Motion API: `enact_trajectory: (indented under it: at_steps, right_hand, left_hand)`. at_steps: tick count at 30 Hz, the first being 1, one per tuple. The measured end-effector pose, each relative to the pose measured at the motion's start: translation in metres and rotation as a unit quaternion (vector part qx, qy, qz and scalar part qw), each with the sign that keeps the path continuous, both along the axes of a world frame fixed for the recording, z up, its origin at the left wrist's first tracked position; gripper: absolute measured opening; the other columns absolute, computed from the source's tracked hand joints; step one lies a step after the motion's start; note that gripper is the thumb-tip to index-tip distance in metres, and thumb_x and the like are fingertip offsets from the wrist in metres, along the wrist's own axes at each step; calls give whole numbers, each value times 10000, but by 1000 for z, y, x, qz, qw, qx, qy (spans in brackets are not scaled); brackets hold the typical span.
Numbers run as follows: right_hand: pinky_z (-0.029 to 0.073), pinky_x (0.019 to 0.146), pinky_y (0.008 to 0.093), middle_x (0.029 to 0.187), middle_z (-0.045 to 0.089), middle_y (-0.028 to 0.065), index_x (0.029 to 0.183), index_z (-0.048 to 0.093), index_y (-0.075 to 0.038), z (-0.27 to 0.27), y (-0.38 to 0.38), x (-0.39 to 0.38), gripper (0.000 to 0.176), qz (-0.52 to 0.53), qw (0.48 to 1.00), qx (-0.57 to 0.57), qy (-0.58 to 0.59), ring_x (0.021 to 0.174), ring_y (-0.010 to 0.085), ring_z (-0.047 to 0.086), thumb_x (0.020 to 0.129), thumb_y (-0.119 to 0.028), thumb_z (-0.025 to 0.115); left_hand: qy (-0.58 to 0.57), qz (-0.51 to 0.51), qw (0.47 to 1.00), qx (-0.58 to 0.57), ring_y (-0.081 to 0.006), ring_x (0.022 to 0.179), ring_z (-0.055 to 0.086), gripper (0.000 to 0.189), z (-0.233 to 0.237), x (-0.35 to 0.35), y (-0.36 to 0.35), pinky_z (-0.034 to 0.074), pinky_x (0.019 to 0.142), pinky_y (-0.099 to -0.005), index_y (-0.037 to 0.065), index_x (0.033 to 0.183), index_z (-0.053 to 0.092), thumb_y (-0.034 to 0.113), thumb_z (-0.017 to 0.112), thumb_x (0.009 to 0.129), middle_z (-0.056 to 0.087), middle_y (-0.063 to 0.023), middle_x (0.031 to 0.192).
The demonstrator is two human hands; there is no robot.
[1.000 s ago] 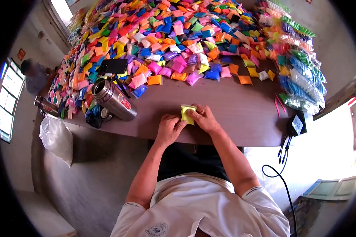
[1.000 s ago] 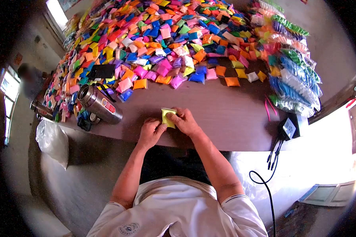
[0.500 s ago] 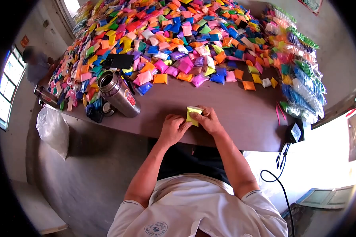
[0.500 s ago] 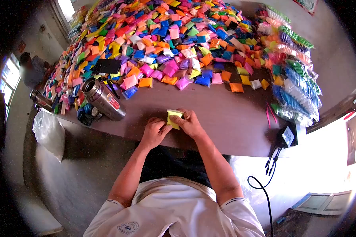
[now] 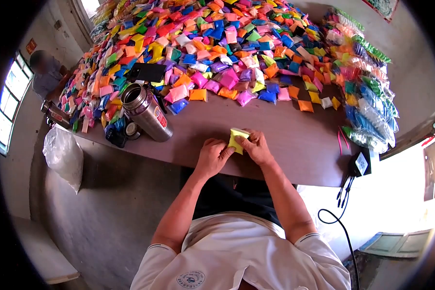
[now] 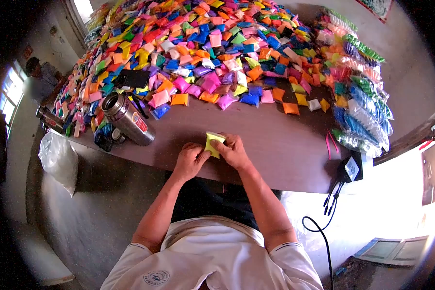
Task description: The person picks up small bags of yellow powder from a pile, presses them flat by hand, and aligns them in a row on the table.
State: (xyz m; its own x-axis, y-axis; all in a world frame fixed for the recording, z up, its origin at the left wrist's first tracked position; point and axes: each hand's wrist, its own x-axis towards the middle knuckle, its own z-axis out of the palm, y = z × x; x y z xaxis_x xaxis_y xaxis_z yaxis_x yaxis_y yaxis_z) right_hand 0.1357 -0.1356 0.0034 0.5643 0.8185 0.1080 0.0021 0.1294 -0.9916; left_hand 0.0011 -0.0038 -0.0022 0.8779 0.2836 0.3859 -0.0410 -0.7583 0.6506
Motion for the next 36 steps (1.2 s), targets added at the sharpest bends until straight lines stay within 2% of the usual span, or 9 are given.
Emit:
enact_trajectory:
  at_steps: [4,6,8,10,14,20,25,28,36]
  right_hand:
    - [465,639,264,765,620,25,988,645,45,21,2,-21,354,-106,983,-86,-124,720,85,557,868,-283,700]
    - [462,634,260,773,621,47,985,635,61,25,2,-23,389,-147,934,-175,-274,724,73,549,853,-296,711]
    - [465,629,257,803,634,32,984,640,52,1,1,-13,348,-130,957,-150,-209,732,72,558,861,-266,705]
    - [464,630,245,816,640,8,980,650,35,-3,3,-8,285,-65,997,-12,-50,736,68,560,880,-229,689]
    - [467,645,239,843,636,5,1007,648,23,7,1,0,206,-53,998,-23,5,753,73,559,917,-160,672]
    - [451,640,271,813,605,24,1156,575,41,23,36,27,352,-10,994,-111,16,726,112,546,944,-236,618]
    - [489,690,385,831,662,146,1072,636,18,15,92,36,322,30,978,-116,-168,744,240,619,859,-222,667]
    - [479,667,345,830,659,117,1068,649,-25,17,119,35,319,55,942,-172,-283,750,193,612,850,-255,685]
    - [511,751,387,921,685,173,1037,683,-59,15,134,34,299,4,911,-205,-359,858,295,666,801,-240,718]
  left_hand:
    - [-23,16,999,-33,-373,799,607,378,-2,1,0,452,873,-447,-14,846,629,344,565,949,631,-158,782]
    - [-32,14,999,-27,-369,789,605,379,-1,0,0,454,864,-441,-16,833,625,339,563,951,627,-160,773]
    - [-41,12,999,-21,-366,779,604,380,1,0,-1,457,855,-434,-18,820,622,333,562,953,624,-162,764]
    - [-13,4,1000,-7,-351,763,603,383,4,1,-2,460,843,-420,-16,780,617,324,568,951,620,-160,745]
    - [11,8,1000,-27,-339,754,602,373,7,0,1,460,825,-416,-10,749,615,308,582,941,619,-158,734]
    - [-34,7,999,-18,-331,757,606,340,7,2,-2,461,784,-413,-15,742,624,271,602,924,629,-142,742]
    - [-23,12,1000,-13,-331,789,623,271,8,0,-5,467,808,-403,-17,782,653,227,633,898,660,-144,796]
    - [-43,29,999,-8,-340,758,629,186,8,0,-7,483,812,-424,9,737,637,156,684,840,657,-134,761]
    - [-56,27,998,5,-333,774,636,157,6,1,-7,485,818,-425,7,743,650,135,694,823,670,-143,793]
